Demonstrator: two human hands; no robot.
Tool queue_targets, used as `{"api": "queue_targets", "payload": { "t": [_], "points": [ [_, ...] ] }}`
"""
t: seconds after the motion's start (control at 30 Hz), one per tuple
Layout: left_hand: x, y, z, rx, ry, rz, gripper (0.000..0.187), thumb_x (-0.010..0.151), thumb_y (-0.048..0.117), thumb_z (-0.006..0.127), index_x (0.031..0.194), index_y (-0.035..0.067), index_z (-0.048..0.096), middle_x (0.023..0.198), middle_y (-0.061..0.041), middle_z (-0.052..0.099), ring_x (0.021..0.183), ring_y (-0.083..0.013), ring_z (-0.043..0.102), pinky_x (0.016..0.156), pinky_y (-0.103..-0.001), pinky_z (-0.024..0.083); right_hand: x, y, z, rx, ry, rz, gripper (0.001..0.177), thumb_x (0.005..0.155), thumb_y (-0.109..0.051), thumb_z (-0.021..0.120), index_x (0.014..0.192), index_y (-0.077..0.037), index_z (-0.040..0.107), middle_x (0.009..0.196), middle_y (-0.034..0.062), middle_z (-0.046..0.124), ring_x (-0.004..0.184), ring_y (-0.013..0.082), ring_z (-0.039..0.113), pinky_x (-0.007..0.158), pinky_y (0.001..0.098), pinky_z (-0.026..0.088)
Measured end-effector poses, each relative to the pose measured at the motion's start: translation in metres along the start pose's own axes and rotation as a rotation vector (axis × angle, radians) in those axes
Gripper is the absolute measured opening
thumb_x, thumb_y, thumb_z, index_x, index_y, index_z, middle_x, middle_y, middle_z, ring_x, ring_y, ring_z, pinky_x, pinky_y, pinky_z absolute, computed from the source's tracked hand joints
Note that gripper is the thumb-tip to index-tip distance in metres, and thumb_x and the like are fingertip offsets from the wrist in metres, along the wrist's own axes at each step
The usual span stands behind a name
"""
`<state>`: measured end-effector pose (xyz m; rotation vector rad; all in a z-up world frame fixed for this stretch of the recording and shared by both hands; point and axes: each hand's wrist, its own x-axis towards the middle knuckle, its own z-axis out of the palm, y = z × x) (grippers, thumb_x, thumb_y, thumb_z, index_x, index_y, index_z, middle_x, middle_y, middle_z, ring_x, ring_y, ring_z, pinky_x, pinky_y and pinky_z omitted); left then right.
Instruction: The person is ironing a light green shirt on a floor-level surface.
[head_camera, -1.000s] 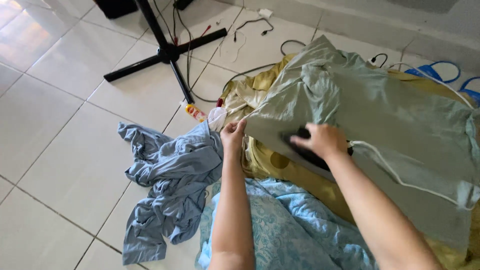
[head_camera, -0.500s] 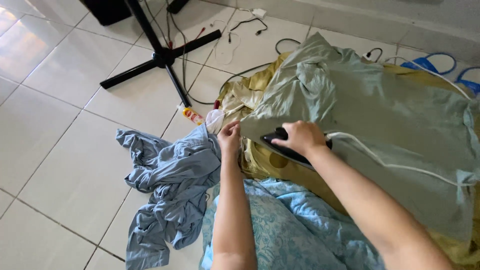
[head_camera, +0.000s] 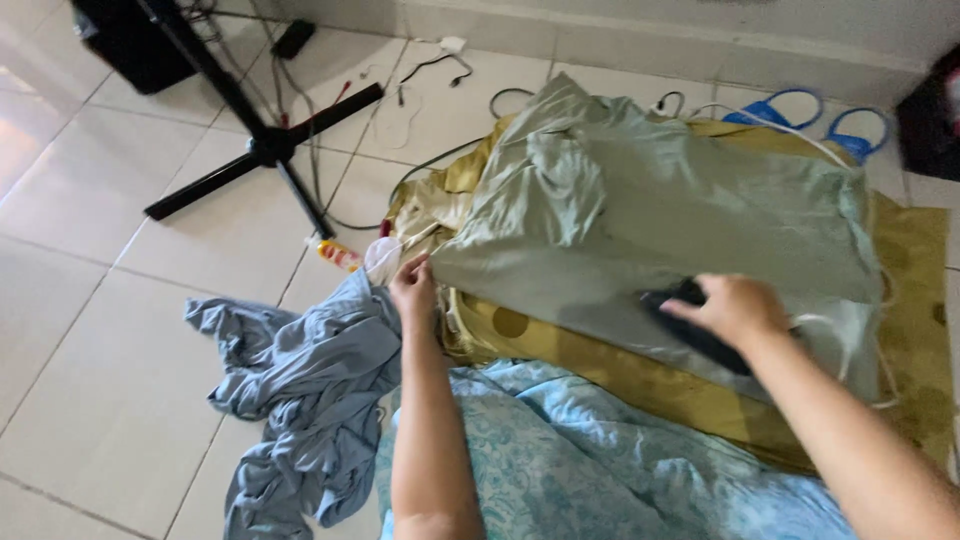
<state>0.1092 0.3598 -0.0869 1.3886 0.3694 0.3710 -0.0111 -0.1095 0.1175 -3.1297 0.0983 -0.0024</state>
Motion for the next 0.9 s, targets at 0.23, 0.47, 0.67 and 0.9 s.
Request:
{"api": "queue_targets", "payload": {
  "t": [0.23, 0.47, 0.67, 0.9],
  "points": [
    [0.007, -0.023, -0.01, 0.032, 0.008, 0.098, 0.015, 0.097, 0.012, 0.074, 0.108, 0.002, 0.077, 0.074, 0.004, 0.064, 0.063, -0.0035, 0.052, 0.058, -0.021, 0.041, -0.061, 0.035, 0.011, -0.099, -0.023, -0.035, 0.072, 0.074, -0.085, 0.054, 0.105, -0.024, 0.077, 0.071, 0.0109, 0.075, 0.065, 0.0301, 0.073, 0.06, 0.0428, 0.058],
    [-0.001, -0.011, -0.008, 0.095, 0.056, 0.126, 0.015, 0.095, 0.01, 0.072, 0.107, 0.002, 0.075, 0.074, 0.002, 0.068, 0.064, -0.0046, 0.057, 0.06, -0.021, 0.047, -0.079, 0.252, 0.078, -0.14, 0.153, 0.435, 0.084, 0.082, -0.087, 0.063, 0.093, -0.005, 0.076, 0.068, 0.0144, 0.072, 0.061, 0.0322, 0.07, 0.058, 0.0443, 0.055],
    [-0.011, -0.002, -0.004, 0.234, 0.11, 0.081, 0.019, 0.093, 0.014, 0.074, 0.111, 0.007, 0.075, 0.079, -0.004, 0.069, 0.067, -0.0117, 0.06, 0.064, -0.029, 0.051, -0.056, 0.454, 0.164, -0.449, 0.141, 0.363, 0.074, 0.082, -0.08, 0.071, 0.088, -0.007, 0.08, 0.068, 0.0138, 0.075, 0.063, 0.0257, 0.072, 0.067, 0.0358, 0.06],
    [-0.063, 0.058, 0.045, 0.811, 0.178, 0.426, 0.042, 0.085, 0.017, 0.076, 0.126, 0.013, 0.067, 0.127, -0.023, 0.059, 0.12, -0.0431, 0.047, 0.101, -0.056, 0.039, -0.056, 0.203, -0.013, -0.177, 0.157, 0.223, 0.088, 0.073, -0.083, 0.064, 0.124, -0.012, 0.075, 0.07, 0.0148, 0.073, 0.062, 0.0294, 0.073, 0.065, 0.0415, 0.06]
  ]
}}
